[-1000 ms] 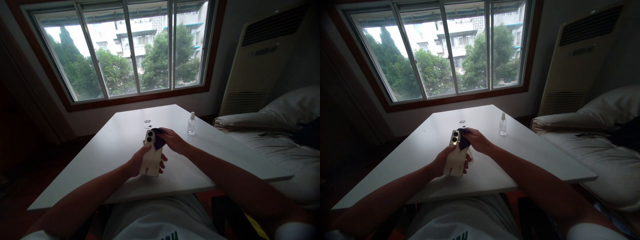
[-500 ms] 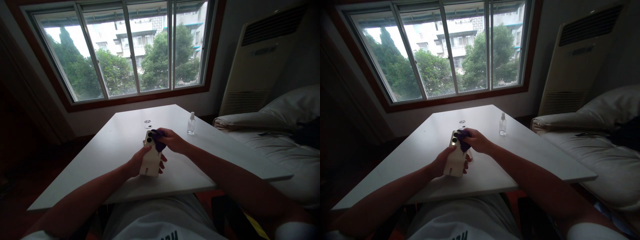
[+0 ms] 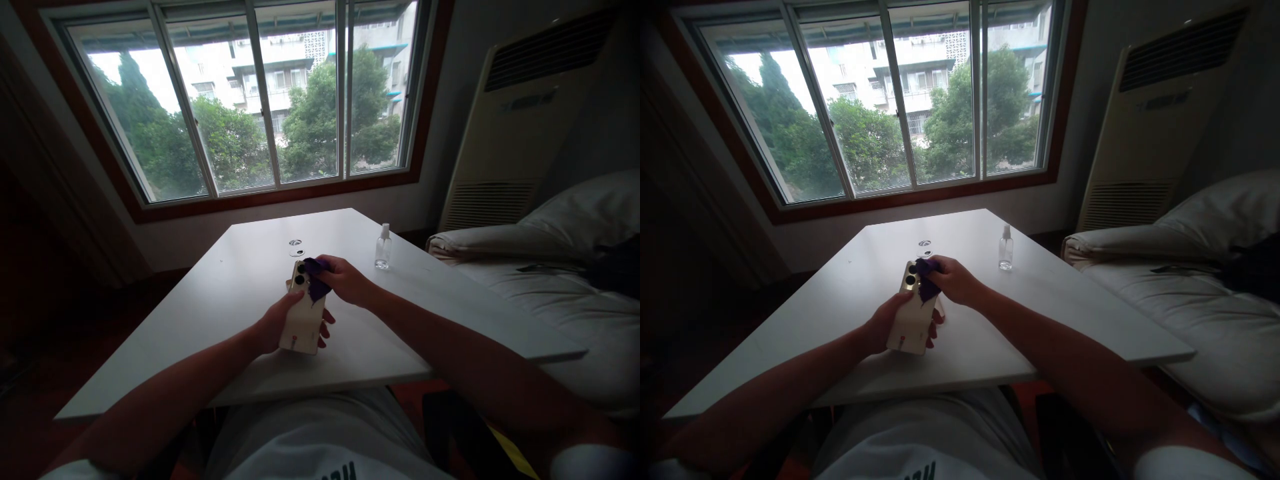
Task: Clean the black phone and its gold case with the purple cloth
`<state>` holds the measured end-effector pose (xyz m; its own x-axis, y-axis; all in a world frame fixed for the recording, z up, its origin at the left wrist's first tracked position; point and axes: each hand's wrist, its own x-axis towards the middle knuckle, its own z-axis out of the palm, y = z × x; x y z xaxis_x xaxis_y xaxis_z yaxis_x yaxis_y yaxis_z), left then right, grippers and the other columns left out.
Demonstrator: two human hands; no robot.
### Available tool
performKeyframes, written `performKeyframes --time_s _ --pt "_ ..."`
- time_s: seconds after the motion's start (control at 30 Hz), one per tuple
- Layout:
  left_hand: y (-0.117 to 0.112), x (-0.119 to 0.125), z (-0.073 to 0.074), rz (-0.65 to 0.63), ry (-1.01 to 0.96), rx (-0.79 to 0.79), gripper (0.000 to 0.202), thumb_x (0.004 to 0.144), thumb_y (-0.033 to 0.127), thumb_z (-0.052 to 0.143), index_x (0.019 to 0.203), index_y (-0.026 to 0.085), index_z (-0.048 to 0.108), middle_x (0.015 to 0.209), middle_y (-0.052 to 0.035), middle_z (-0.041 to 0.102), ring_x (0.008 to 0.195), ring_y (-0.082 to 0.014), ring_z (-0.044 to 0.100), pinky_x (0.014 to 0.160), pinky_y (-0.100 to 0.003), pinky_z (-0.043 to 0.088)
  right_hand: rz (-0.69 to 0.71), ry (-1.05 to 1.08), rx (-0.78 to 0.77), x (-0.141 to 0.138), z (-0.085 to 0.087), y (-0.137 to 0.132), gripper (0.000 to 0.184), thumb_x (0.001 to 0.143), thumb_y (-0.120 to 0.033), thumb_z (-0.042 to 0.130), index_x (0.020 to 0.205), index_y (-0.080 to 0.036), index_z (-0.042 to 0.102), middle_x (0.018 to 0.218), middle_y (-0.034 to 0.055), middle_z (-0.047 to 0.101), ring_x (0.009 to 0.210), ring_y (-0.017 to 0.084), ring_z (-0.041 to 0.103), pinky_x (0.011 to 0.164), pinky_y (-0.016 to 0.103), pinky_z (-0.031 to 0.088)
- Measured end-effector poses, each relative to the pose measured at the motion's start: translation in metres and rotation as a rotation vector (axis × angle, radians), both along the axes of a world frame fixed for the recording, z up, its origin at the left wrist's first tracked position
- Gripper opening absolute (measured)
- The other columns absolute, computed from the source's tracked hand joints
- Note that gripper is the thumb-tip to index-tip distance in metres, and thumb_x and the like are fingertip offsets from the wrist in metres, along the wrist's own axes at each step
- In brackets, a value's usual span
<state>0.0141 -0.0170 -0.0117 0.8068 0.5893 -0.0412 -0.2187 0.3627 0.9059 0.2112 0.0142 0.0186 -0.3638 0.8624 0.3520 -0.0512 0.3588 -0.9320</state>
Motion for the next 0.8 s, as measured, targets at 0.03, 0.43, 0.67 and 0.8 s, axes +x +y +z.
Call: performKeyframes --time_s 0.03,0.43,0.67,0.8 --pt "0.0 -0.0001 -0.0001 -0.003 -0.003 0.0 0.064 0.094 0.06 0.04 0.115 0.005 0.065 0.113 -0.024 0.064 0.086 -0.03 0.066 0.076 -0.044 0.053 -0.002 -0.002 0.007 0.0004 -0.0004 0.0006 0.039 0.083 -0.048 0.072 0.097 -0.013 0.064 0.087 0.0057 0.067 0.075 0.016 0.062 0.068 0.029 0.049" --pt "0.0019 -0.001 -0.0029 -0.01 0.024 0.019 0.064 0.094 0.06 0.039 0.116 0.005 0.064 0.118 -0.0241 0.061 0.088 -0.0307 0.066 0.077 -0.045 0.052 0.02 -0.018 0.033 0.0017 -0.0013 0.0018 0.028 0.082 -0.036 0.072 0.098 -0.014 0.064 0.088 0.0048 0.067 0.079 0.017 0.062 0.071 0.029 0.048" --pt "0.0005 -0.001 -0.0003 -0.003 0.02 0.013 0.064 0.094 0.06 0.04 0.114 0.004 0.065 0.115 -0.0243 0.063 0.087 -0.0301 0.066 0.076 -0.043 0.053 0.078 0.015 -0.017 0.0024 0.0044 -0.0035 0.031 0.082 -0.038 0.073 0.099 -0.014 0.064 0.088 0.0045 0.066 0.077 0.016 0.061 0.069 0.029 0.048" --pt "0.0007 0.0 -0.0008 -0.001 0.025 0.0 0.067 0.094 0.061 0.038 0.112 0.003 0.066 0.108 -0.0248 0.065 0.085 -0.0298 0.066 0.076 -0.043 0.053 0.064 0.03 -0.043 0.0007 0.0057 -0.005 0.033 0.087 -0.041 0.066 0.103 -0.012 0.066 0.09 0.0067 0.067 0.079 0.017 0.061 0.07 0.03 0.048"
